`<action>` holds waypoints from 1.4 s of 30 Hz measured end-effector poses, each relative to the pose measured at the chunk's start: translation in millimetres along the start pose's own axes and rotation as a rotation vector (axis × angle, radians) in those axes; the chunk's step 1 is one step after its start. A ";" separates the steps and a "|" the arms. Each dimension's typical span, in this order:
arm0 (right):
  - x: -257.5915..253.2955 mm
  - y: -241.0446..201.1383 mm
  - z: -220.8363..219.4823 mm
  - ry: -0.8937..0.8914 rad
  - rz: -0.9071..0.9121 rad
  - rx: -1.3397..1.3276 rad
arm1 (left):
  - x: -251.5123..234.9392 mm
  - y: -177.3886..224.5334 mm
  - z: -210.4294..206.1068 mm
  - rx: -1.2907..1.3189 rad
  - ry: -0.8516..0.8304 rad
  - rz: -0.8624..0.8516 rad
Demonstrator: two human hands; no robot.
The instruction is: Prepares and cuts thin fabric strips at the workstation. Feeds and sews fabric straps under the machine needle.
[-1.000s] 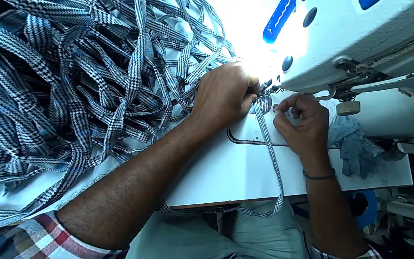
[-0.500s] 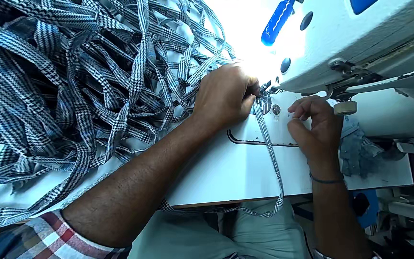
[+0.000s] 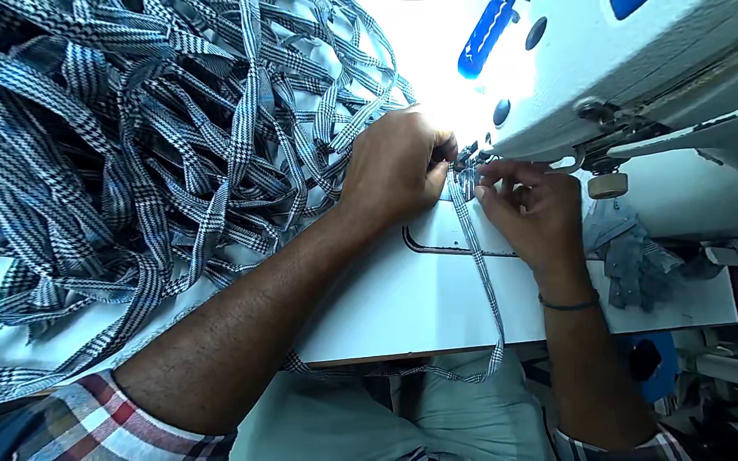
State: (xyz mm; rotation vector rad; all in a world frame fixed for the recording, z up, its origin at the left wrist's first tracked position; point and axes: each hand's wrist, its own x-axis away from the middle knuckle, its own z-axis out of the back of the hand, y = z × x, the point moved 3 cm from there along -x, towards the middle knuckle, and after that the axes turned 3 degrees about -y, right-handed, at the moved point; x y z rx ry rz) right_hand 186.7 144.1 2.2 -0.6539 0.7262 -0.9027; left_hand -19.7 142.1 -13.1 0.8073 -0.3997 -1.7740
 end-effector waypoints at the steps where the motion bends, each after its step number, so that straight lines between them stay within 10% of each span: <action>1: -2.3 -1.0 -3.6 0.002 0.003 0.058 | -0.1 0.3 0.2 0.003 0.001 -0.001; 30: 9.0 -18.1 5.0 -0.111 -0.245 -0.322 | 0.5 -0.4 6.2 0.014 0.019 -0.072; 42: 20.7 -8.9 10.5 -0.125 -0.106 -0.081 | 92.4 86.9 -40.0 -0.332 -0.211 -0.106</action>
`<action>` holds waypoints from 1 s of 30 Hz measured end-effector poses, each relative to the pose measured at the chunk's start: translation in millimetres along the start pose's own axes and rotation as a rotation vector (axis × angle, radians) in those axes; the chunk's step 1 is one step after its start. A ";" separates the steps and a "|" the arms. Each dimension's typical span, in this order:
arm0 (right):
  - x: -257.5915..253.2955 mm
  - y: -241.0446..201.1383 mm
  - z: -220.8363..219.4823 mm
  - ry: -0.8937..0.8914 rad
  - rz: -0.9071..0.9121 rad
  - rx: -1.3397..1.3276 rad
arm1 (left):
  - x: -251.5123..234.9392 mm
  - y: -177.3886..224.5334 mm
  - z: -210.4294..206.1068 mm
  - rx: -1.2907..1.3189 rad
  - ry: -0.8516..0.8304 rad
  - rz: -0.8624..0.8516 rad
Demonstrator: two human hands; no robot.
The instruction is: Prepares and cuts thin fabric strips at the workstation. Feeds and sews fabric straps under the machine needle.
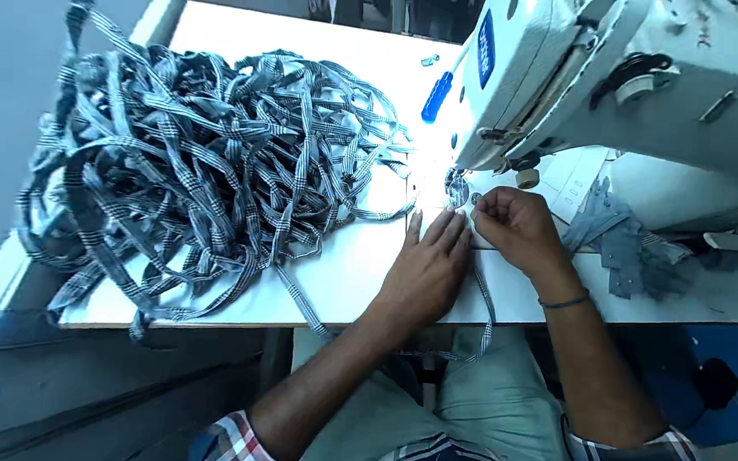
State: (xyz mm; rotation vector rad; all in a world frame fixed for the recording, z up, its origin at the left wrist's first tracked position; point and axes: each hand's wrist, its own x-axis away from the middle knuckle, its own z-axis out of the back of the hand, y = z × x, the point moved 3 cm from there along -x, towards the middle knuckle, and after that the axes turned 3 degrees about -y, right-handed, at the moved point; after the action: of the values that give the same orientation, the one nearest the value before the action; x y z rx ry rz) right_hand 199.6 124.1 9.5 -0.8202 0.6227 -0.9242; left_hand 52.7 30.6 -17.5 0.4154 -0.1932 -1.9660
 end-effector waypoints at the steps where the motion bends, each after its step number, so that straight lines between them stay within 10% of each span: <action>1: 0.4 0.4 -0.9 0.003 0.011 0.017 | 3.3 0.0 -2.1 -0.015 -0.013 0.003; 23: 6.4 12.4 -21.5 0.073 0.337 0.350 | 23.3 -2.6 43.1 0.258 0.213 -0.050; 27: 6.8 14.8 -21.1 0.118 0.325 0.320 | 97.0 26.6 24.1 0.840 -0.336 -0.128; 30: 5.6 14.4 -21.4 0.146 0.322 0.308 | 137.0 -7.2 -21.8 0.850 -0.636 0.226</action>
State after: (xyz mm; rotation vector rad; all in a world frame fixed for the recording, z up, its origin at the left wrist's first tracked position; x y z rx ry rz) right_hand 192.2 117.0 -14.9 -0.3650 0.6943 -0.7628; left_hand 3.6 -89.4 -67.5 0.2625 -1.4410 -1.6540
